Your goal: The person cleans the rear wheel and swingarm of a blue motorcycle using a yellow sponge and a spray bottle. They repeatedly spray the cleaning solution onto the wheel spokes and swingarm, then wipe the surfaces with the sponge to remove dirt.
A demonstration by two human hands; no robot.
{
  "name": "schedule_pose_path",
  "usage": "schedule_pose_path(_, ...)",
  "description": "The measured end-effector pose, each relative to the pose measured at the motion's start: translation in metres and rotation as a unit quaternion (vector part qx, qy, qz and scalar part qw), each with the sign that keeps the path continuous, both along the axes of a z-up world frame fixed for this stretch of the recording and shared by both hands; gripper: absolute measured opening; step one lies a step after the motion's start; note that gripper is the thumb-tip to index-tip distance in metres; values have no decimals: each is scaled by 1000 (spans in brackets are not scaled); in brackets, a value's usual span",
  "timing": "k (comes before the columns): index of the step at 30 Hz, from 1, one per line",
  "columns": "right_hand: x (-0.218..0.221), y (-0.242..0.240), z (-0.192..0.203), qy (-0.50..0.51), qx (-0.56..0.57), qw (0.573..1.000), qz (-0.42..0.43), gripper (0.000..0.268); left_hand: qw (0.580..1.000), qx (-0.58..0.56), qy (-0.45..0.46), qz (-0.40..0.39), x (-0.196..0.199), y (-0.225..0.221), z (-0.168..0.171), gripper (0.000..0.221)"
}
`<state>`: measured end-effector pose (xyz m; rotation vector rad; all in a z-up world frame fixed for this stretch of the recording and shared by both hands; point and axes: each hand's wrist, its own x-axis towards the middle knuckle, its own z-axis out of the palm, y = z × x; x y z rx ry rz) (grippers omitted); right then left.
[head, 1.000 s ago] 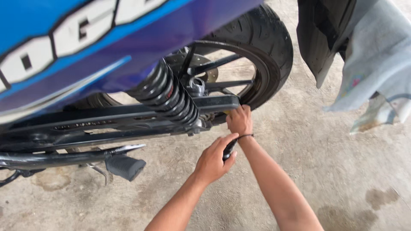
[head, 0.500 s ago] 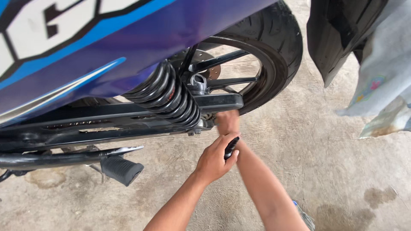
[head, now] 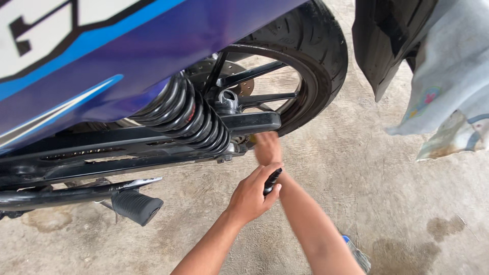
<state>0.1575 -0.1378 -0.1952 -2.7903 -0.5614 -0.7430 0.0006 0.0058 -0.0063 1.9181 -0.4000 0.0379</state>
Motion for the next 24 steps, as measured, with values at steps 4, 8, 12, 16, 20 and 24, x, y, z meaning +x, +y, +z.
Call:
schedule_pose_path(4, -14, 36, -11, 109, 48, 993, -2, 27, 997, -12, -74, 1, -11, 4, 1, 49)
schedule_pose_path(8, -18, -10, 60, 334, -66, 920, 192, 33, 1000, 13, -14, -18, -5, 0, 7, 51)
schedule_pose_path(12, -29, -64, 120, 156, 49, 971, 177, 50, 1000, 7, -9, -22, -2, -13, 3, 52)
schedule_pose_path(16, -23, -67, 109, -34, 48, 997, 58, 48, 998, -26, -53, -26, -3, -24, 10, 51)
schedule_pose_path(20, -22, -22, 25, 20, -33, 998, 50, 40, 998, -14, -57, -21, -8, -22, 7, 49)
schedule_pose_path(24, -25, -10, 28, 145, -29, 973, 178, 39, 998, -19, -55, -14, -8, -13, -1, 50)
